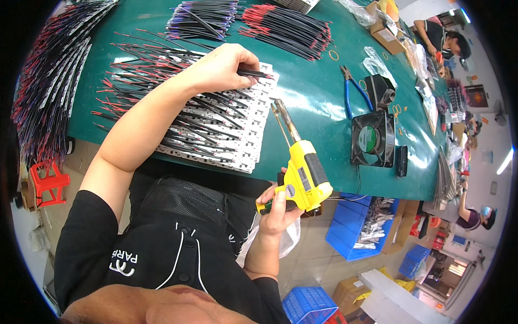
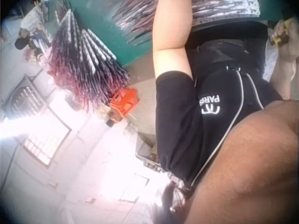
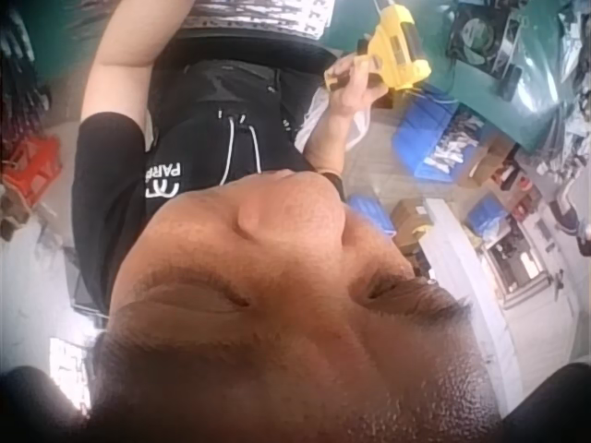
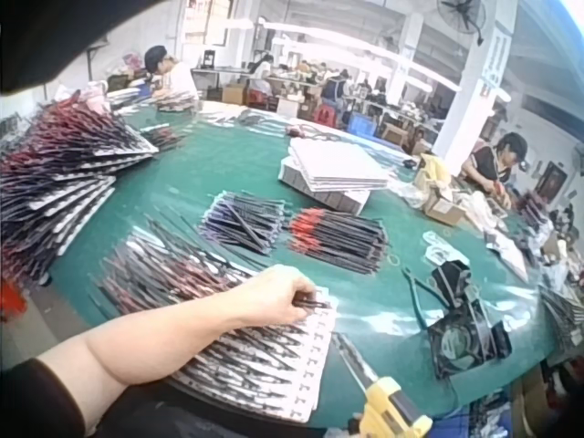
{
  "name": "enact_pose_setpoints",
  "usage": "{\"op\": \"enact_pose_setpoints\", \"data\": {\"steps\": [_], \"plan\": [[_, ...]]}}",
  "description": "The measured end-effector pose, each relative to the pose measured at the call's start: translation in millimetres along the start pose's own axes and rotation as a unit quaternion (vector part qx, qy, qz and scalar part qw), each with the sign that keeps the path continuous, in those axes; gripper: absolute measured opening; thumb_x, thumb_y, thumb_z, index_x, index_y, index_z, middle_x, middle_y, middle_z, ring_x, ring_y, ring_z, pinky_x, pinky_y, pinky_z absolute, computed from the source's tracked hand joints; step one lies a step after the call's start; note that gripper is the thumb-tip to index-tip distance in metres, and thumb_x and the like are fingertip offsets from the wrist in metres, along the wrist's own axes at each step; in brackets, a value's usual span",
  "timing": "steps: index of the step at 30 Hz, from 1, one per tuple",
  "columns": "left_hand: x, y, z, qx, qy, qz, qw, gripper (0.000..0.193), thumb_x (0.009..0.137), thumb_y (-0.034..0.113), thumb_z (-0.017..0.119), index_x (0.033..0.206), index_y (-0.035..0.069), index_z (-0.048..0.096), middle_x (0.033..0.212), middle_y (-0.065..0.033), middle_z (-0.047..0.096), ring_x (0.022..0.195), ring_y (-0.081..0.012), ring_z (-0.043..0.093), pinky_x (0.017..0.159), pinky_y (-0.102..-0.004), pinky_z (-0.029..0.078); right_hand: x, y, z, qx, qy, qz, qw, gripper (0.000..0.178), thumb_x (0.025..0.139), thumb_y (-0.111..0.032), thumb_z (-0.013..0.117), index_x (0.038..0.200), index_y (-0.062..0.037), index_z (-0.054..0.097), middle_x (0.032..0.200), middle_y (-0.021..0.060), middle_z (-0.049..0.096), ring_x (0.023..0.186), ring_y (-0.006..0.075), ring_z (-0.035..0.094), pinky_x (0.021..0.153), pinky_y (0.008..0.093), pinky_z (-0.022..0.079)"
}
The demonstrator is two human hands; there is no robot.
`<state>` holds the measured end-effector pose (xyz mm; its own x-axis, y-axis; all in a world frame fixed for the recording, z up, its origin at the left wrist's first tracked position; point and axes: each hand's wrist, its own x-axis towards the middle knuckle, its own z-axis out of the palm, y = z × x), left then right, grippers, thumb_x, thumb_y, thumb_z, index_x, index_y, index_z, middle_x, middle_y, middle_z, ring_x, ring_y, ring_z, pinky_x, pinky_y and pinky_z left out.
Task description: The person assembles electronic wire bundles and LED boards by hand, using a heat gun to apply heat shrink tubing.
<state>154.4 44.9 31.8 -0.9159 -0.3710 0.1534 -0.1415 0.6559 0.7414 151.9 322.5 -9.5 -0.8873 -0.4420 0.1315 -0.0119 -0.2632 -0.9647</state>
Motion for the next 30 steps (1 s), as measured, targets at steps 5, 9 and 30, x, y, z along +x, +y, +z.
{"op": "enact_pose_setpoints", "data": {"steps": [5,9,30], "plan": [[-2,1,0,0.008,0.006,-0.004,1.000,0.022,0.070,0.012,0.071,0.086,-0.002,0.065,0.074,-0.0151,0.065,0.068,-0.0237,0.063,0.066,-0.0304,0.048,3,4,0,0.001,-0.009,0.003,1.000,0.041,0.087,-0.014,0.043,0.119,0.0116,0.040,0.053,0.0063,0.045,0.042,0.0121,0.045,0.057,0.0368,0.052],[-3,-1,5,0.060,0.034,-0.012,0.998,0.023,0.069,0.013,0.073,0.085,-0.002,0.066,0.076,-0.0155,0.064,0.073,-0.0271,0.062,0.068,-0.0329,0.047,9,8,2,-0.011,-0.019,-0.001,1.000,0.040,0.088,-0.014,0.043,0.118,0.0113,0.040,0.053,0.0065,0.045,0.042,0.0119,0.045,0.047,0.0278,0.047],[-4,5,4,0.067,0.003,0.017,0.998,0.021,0.068,0.012,0.070,0.083,-0.002,0.066,0.075,-0.0188,0.063,0.072,-0.0311,0.062,0.066,-0.0341,0.048,14,4,11,-0.021,-0.020,-0.010,1.000,0.036,0.087,-0.015,0.046,0.111,0.0105,0.043,0.055,0.0067,0.047,0.043,0.0111,0.045,0.039,0.0224,0.038]]}}
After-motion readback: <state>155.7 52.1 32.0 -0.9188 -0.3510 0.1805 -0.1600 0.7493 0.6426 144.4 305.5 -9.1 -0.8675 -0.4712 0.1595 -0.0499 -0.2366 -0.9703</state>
